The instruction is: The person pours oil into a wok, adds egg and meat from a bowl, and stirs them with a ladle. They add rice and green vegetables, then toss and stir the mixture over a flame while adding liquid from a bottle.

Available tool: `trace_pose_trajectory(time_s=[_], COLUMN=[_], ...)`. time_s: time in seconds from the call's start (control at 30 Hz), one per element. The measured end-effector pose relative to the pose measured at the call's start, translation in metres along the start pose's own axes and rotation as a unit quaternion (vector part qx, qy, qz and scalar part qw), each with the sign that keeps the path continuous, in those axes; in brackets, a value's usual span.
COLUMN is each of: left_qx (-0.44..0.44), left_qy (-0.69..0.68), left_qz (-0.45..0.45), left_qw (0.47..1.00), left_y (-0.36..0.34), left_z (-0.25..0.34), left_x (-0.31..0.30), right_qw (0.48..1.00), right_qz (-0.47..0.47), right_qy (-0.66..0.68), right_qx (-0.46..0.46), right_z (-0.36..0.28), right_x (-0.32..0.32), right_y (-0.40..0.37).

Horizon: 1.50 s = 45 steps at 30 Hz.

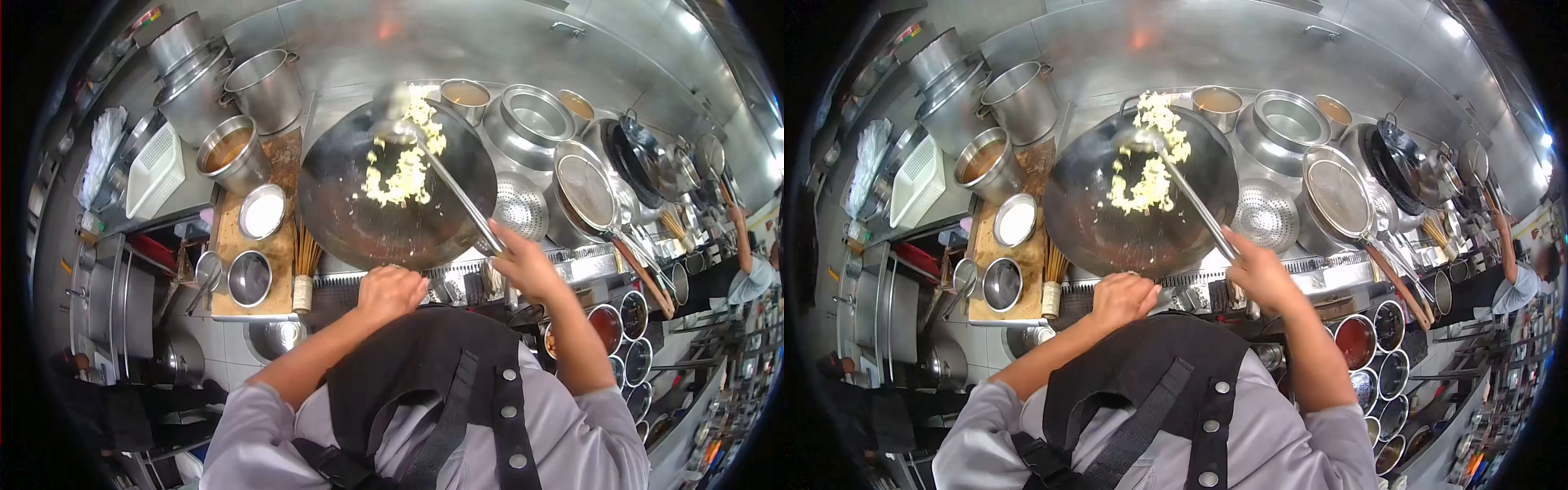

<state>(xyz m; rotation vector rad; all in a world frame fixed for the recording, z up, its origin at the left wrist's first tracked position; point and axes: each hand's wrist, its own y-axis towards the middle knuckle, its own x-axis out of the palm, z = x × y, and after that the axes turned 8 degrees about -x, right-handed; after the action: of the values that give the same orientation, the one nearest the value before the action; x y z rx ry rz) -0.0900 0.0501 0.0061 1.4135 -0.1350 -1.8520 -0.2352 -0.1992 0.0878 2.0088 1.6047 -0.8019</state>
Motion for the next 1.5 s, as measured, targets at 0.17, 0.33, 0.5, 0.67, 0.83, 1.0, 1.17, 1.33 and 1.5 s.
trace_pose_trajectory(time_s=[0.17, 0.33, 0.5, 0.67, 0.83, 1.0, 1.17, 1.33, 1.5], left_qx=[-0.036, -0.007, 0.0, -0.049, -0.034, 0.007, -0.019, -0.008, -0.025], left_qy=[-0.018, 0.0, -0.036, -0.045, 0.003, -0.01, -0.046, -0.036, -0.052], left_qz=[0.011, 0.059, 0.027, 0.025, 0.029, 0.031, 0.058, 0.011, 0.006], left_qw=[0.999, 0.998, 0.999, 0.997, 0.999, 0.999, 0.997, 0.999, 0.998], left_y=[0.062, 0.034, -0.022, 0.062, 0.009, -0.003, 0.062, -0.014, 0.029], left_z=[-0.006, -0.028, -0.005, -0.021, -0.026, -0.012, -0.046, -0.029, -0.035], left_x=[-0.013, 0.035, 0.005, 0.002, 0.032, -0.011, 0.015, 0.009, -0.013], right_qw=[0.98, 0.994, 1.0, 0.984, 0.989, 0.993, 0.99, 0.994, 0.988], right_qz=[-0.09, 0.031, -0.01, -0.072, 0.044, -0.038, -0.074, 0.078, 0.134], right_qy=[0.113, -0.096, 0.014, 0.116, -0.131, 0.086, 0.059, -0.069, 0.066], right_qx=[0.133, -0.031, 0.02, 0.111, -0.052, 0.075, 0.107, -0.026, 0.037], right_z=[-0.028, 0.025, -0.013, -0.025, 0.023, -0.034, -0.042, 0.016, 0.014], right_x=[-0.071, -0.011, -0.028, -0.058, 0.035, -0.028, -0.035, 0.053, 0.091], right_y=[-0.067, -0.011, -0.04, -0.062, 0.02, -0.047, -0.038, 0.011, -0.075])
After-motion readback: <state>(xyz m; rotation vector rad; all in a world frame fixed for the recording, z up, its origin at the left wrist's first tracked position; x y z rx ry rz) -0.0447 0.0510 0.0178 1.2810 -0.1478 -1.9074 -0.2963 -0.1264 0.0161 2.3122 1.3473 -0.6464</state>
